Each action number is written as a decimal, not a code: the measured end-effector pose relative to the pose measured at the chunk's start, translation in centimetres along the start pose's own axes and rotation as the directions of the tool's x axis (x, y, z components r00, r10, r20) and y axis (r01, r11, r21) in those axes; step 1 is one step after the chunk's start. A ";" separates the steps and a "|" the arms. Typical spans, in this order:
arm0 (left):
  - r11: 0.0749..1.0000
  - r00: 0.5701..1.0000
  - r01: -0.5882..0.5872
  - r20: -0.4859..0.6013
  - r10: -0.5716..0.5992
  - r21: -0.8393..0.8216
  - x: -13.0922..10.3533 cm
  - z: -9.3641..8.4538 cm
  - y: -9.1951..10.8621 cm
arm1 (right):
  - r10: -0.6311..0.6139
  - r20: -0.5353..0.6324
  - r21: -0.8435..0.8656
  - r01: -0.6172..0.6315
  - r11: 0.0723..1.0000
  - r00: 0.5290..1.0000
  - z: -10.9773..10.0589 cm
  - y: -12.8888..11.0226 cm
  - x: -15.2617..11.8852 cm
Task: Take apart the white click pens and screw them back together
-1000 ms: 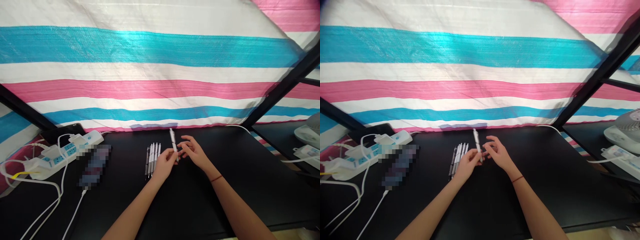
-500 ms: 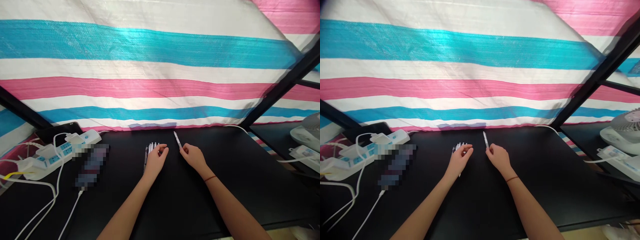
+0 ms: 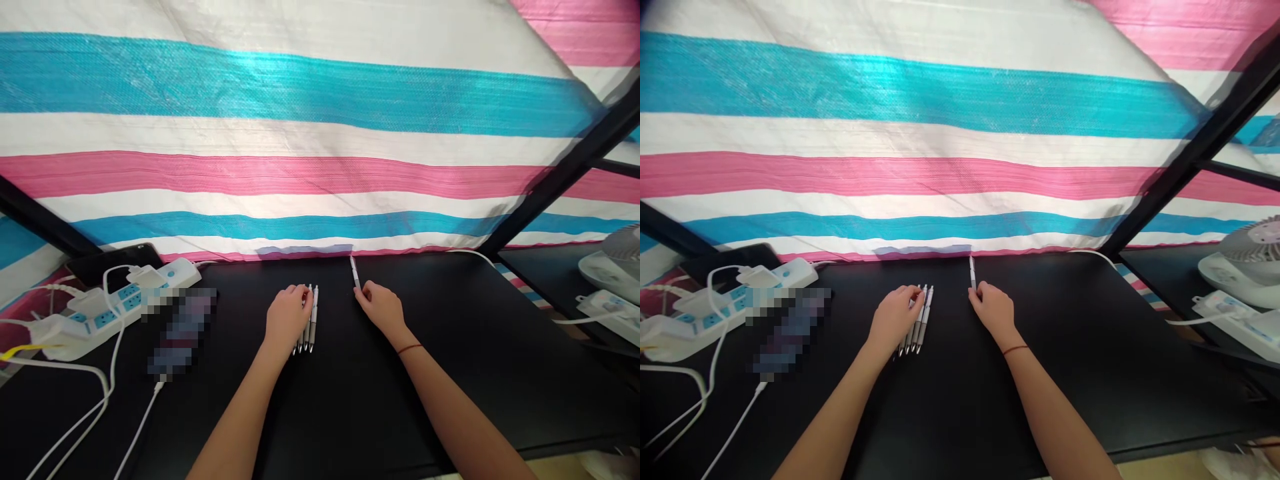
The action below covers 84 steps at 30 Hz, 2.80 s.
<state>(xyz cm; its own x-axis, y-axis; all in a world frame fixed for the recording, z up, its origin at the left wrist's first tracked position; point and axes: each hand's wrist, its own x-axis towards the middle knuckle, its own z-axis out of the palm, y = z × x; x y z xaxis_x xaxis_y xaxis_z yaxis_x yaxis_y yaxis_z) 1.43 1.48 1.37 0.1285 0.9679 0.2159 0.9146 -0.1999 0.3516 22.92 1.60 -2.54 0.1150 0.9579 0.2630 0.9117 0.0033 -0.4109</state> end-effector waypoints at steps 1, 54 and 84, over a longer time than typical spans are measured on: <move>0.997 1.000 -0.026 -0.001 0.026 0.071 -0.1 0.1 0.1 | 0.007 -0.003 0.026 -0.007 1.000 1.000 0.0 0.0 0.0; 0.861 0.997 -0.075 -0.061 0.051 -0.503 -0.2 0.8 1.1 | 0.112 0.072 0.797 -0.125 0.591 0.991 -3.7 1.2 0.4; 0.831 0.999 -0.029 -0.032 0.013 -0.556 -0.1 1.3 0.8 | 0.063 0.134 0.799 -0.145 0.584 0.989 -2.2 2.3 0.7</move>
<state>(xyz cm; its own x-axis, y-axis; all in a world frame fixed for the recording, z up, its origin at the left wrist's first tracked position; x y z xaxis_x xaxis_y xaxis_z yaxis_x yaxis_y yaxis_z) 2.69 1.38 0.40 0.1282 0.9598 0.2497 0.5428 -0.2786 0.7923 25.92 1.66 -1.42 0.1184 0.9860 0.1173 0.2002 0.0920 -0.9754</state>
